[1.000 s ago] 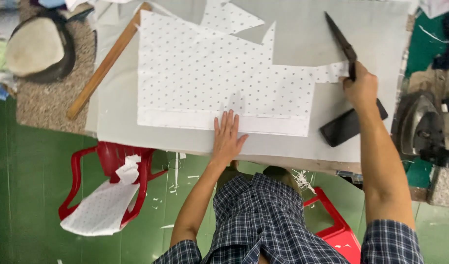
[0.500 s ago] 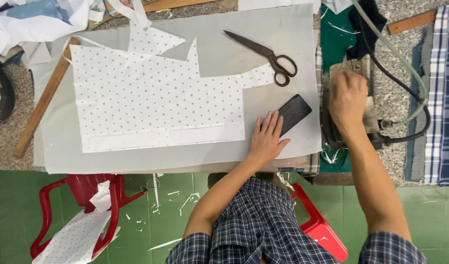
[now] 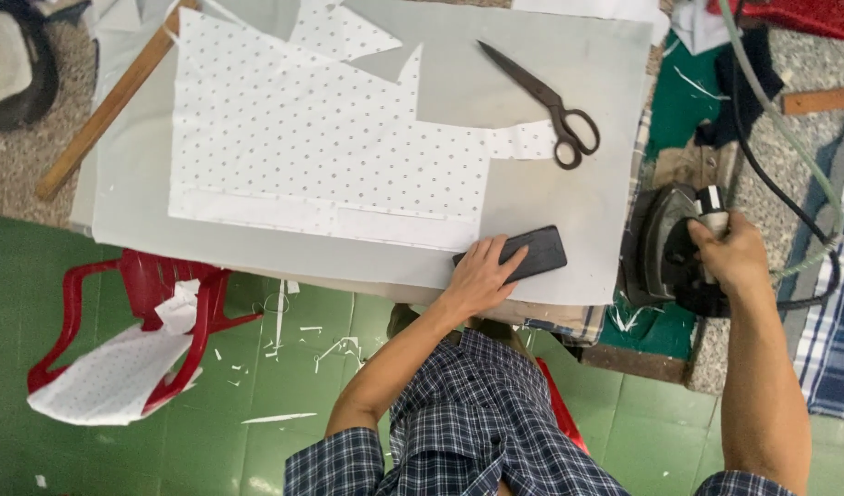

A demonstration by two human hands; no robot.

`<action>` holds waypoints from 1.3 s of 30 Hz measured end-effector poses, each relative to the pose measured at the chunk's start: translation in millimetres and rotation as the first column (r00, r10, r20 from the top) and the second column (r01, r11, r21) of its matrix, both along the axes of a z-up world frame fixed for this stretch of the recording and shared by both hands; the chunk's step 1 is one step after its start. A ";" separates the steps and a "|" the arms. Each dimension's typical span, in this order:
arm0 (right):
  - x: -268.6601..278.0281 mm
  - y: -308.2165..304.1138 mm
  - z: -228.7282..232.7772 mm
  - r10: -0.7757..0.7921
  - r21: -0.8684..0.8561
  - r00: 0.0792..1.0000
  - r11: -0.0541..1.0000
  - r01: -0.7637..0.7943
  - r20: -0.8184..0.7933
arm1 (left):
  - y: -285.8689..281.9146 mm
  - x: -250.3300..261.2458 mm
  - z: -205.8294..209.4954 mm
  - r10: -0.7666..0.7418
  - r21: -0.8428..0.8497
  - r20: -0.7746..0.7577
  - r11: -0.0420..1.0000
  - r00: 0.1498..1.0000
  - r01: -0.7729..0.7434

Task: The person cuts a large sheet of white patterned fabric using shears, then irons the cut pieces on a table. The person repeatedly cuts and irons sections of the fabric, using a black rectangular object to press down on the material while ironing.

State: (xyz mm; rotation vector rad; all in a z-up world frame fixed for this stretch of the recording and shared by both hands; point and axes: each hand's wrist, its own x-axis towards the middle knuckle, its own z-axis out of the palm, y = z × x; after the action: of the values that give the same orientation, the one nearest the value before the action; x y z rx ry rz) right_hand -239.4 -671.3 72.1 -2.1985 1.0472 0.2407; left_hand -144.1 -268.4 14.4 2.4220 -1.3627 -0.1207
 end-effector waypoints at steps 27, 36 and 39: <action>346.4 668.5 65.1 0.995 -0.221 -0.020 -0.042 -0.974 -0.101 | 241.0 112.3 -13.2 0.259 -0.123 -0.118 0.954 0.959 -0.273; 350.1 711.6 36.6 0.986 -0.588 -0.032 -0.122 -0.799 -0.161 | 223.5 113.7 -92.7 0.336 -0.252 -0.507 0.823 0.794 -0.509; 355.2 725.4 31.9 0.991 -0.660 -0.046 -0.118 -0.741 -0.126 | 226.2 109.2 -86.6 0.357 -0.215 -0.453 0.845 0.817 -0.489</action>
State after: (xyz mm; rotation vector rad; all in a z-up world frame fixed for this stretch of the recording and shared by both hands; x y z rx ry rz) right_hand 115.8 54.0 104.0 -2.9210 -1.1906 -0.0188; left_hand -34.9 -42.3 -72.3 2.1988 -0.5785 -0.2372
